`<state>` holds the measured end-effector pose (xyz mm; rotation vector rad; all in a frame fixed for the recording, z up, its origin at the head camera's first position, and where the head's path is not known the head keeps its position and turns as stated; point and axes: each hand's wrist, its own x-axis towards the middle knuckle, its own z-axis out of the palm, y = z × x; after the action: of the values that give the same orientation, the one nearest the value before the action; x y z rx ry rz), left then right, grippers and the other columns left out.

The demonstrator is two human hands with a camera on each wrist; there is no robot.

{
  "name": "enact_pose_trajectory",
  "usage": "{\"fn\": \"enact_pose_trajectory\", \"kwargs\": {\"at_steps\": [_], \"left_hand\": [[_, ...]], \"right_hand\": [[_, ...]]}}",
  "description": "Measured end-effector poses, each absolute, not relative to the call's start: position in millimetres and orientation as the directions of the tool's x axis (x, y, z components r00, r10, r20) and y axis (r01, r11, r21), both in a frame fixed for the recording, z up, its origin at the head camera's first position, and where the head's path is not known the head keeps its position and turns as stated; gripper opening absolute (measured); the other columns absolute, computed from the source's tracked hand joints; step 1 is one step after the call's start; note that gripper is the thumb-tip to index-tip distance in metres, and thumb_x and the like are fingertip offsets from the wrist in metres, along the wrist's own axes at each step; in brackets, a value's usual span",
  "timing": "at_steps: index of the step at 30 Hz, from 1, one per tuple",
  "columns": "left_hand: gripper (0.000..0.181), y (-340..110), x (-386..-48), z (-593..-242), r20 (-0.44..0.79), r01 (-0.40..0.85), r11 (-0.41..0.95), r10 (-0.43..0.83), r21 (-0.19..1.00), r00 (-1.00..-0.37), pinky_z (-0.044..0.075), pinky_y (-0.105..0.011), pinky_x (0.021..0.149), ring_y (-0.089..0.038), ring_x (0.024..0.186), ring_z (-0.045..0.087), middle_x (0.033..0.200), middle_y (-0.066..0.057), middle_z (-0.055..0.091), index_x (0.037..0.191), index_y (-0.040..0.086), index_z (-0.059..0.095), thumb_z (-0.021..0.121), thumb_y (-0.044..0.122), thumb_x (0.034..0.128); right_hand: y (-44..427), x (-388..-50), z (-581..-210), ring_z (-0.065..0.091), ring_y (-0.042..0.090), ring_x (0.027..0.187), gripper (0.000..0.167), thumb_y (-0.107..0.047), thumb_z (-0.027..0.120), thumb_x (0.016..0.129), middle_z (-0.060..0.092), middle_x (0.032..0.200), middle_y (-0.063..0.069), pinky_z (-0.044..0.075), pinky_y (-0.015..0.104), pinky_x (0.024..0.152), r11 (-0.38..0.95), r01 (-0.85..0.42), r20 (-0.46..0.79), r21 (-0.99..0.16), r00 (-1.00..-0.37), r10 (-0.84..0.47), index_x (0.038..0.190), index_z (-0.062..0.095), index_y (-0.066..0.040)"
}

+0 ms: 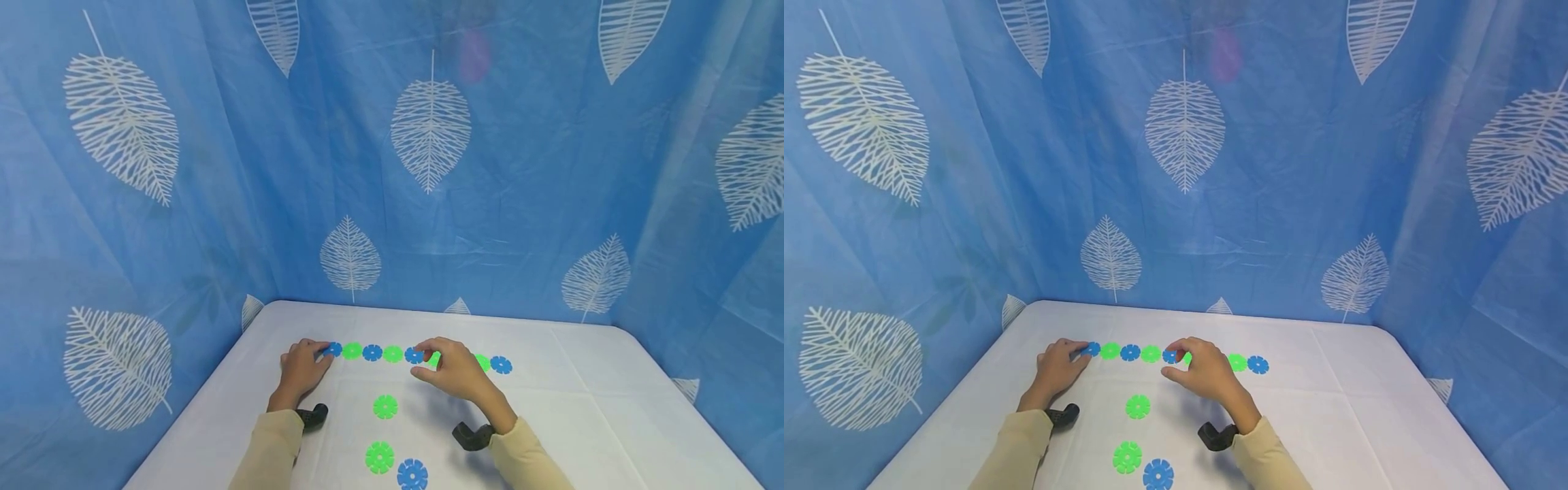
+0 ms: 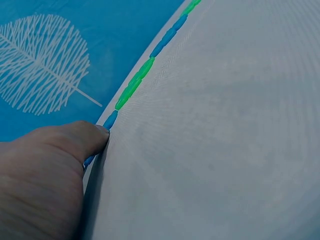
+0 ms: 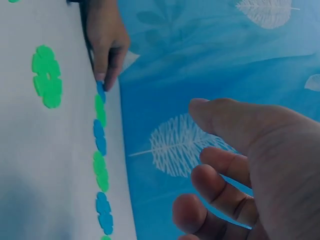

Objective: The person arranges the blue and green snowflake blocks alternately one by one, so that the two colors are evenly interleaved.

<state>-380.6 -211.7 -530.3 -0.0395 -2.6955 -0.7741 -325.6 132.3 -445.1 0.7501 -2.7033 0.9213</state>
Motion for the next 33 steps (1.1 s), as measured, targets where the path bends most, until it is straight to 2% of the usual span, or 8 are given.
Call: {"fn": "enact_pose_trajectory", "kwargs": {"at_steps": [3, 9, 18, 27, 33], "left_hand": [[0.039, -211.7, -380.0, -530.2, 0.326, 0.118, 0.85, -0.066, 0.514, -0.943, 0.035, -0.049, 0.086, -0.031, 0.111, 0.057, 0.117, -0.011, 0.065, 0.126, 0.017, 0.071, 0.07, 0.035, 0.0913], [0.039, -209.8, -377.6, -527.4, 0.325, 0.124, 0.845, -0.061, 0.52, -0.944, 0.035, -0.049, 0.087, -0.032, 0.112, 0.057, 0.118, -0.012, 0.065, 0.126, 0.016, 0.071, 0.07, 0.034, 0.0913], [0.039, -208.3, -376.6, -526.1, 0.322, 0.121, 0.845, -0.064, 0.522, -0.945, 0.034, -0.05, 0.087, -0.032, 0.113, 0.057, 0.118, -0.013, 0.064, 0.126, 0.015, 0.071, 0.07, 0.033, 0.0914], [0.039, -210.0, -378.8, -527.8, 0.319, 0.116, 0.846, -0.067, 0.52, -0.945, 0.035, -0.049, 0.086, -0.032, 0.112, 0.057, 0.118, -0.012, 0.065, 0.125, 0.015, 0.071, 0.07, 0.034, 0.0912], [0.039, -210.4, -378.8, -526.5, 0.318, 0.111, 0.845, -0.073, 0.524, -0.945, 0.035, -0.048, 0.086, -0.031, 0.113, 0.058, 0.118, -0.011, 0.065, 0.125, 0.016, 0.071, 0.07, 0.035, 0.0914]], "right_hand": [[126.9, -326.4, -451.9, 0.052, 0.004, 0.059, 0.039, -0.04, 0.077, 0.086, 0.069, 0.098, 0.001, 0.046, 0.024, 0.056, 0.643, -0.533, 0.293, -0.55, -0.844, -0.449, 0.12, 0.07, -0.022], [118.1, -328.0, -467.2, 0.054, 0.004, 0.06, 0.045, -0.046, 0.075, 0.087, 0.068, 0.098, 0.0, 0.047, 0.025, 0.056, 0.616, -0.523, 0.228, -0.589, -0.839, -0.494, 0.122, 0.069, -0.018], [107.6, -326.7, -480.3, 0.049, 0.003, 0.052, 0.048, -0.044, 0.077, 0.085, 0.068, 0.1, 0.0, 0.046, 0.025, 0.053, 0.594, -0.515, 0.171, -0.618, -0.825, -0.538, 0.123, 0.069, -0.016], [101.3, -326.0, -493.1, 0.056, 0.005, 0.09, 0.048, -0.047, 0.08, 0.081, 0.065, 0.098, -0.01, 0.047, 0.029, 0.08, 0.62, -0.564, 0.156, -0.545, -0.795, -0.586, 0.12, 0.07, -0.021], [96.5, -324.8, -499.4, 0.056, 0.002, 0.088, 0.052, -0.05, 0.081, 0.078, 0.065, 0.098, -0.012, 0.047, 0.026, 0.079, 0.636, -0.588, 0.16, -0.499, -0.785, -0.599, 0.121, 0.069, -0.023]]}}
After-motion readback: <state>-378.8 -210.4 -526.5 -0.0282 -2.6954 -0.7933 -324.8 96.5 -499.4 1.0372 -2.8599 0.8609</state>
